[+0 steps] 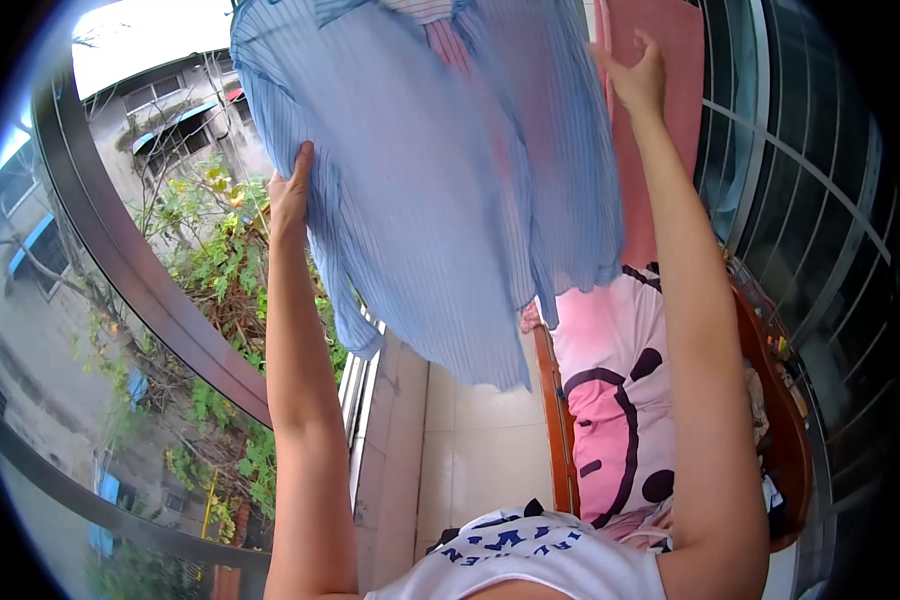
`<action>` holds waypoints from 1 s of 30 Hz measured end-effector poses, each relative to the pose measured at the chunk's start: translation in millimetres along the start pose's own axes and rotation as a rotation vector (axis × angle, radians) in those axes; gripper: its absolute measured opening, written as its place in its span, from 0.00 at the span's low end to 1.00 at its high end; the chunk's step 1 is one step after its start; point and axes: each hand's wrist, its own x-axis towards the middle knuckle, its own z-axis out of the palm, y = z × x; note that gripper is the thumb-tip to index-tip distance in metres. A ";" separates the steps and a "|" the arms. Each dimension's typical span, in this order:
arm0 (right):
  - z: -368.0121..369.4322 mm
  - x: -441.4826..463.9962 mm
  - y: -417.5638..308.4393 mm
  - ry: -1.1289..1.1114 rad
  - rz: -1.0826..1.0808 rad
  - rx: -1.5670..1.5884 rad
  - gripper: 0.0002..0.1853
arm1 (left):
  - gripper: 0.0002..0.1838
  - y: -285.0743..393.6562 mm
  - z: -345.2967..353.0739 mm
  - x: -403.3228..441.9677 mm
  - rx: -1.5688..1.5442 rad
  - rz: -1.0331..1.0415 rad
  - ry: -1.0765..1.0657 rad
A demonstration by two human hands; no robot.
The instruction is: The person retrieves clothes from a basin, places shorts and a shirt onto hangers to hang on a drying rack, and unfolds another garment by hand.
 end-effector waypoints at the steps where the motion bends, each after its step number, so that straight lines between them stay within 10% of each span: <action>1: 9.1 -1.9 25.4 -0.023 0.142 -0.121 0.51 | 0.38 -8.7 -2.5 3.5 -0.029 -0.005 -0.087; 3: 26.4 -15.0 75.8 -0.207 0.547 0.165 0.58 | 0.36 -27.1 -1.3 8.5 -0.059 0.001 -0.116; 8: -14.0 -58.7 26.9 -0.704 0.685 0.569 0.54 | 0.29 -9.5 11.1 -7.1 -0.111 -0.037 -0.012; 13: -23.7 -75.4 -0.3 -0.755 0.645 0.591 0.38 | 0.24 -33.0 18.6 -0.4 -0.152 0.136 -0.235; 15: -27.4 -74.8 -10.3 -0.746 0.321 0.358 0.35 | 0.25 -17.4 17.1 -9.3 -0.116 0.106 -0.055; 18: -32.5 -75.4 -2.0 -0.801 0.570 0.444 0.32 | 0.26 -7.4 14.9 -29.4 -0.006 0.099 -0.129; 19: -26.6 -92.7 6.9 -0.830 0.299 0.506 0.28 | 0.25 -15.2 12.5 -30.2 -0.014 0.105 -0.138; 30: -75.9 -111.6 8.8 -0.981 0.630 0.654 0.39 | 0.35 -35.6 -29.3 -47.2 -0.365 -0.286 -0.179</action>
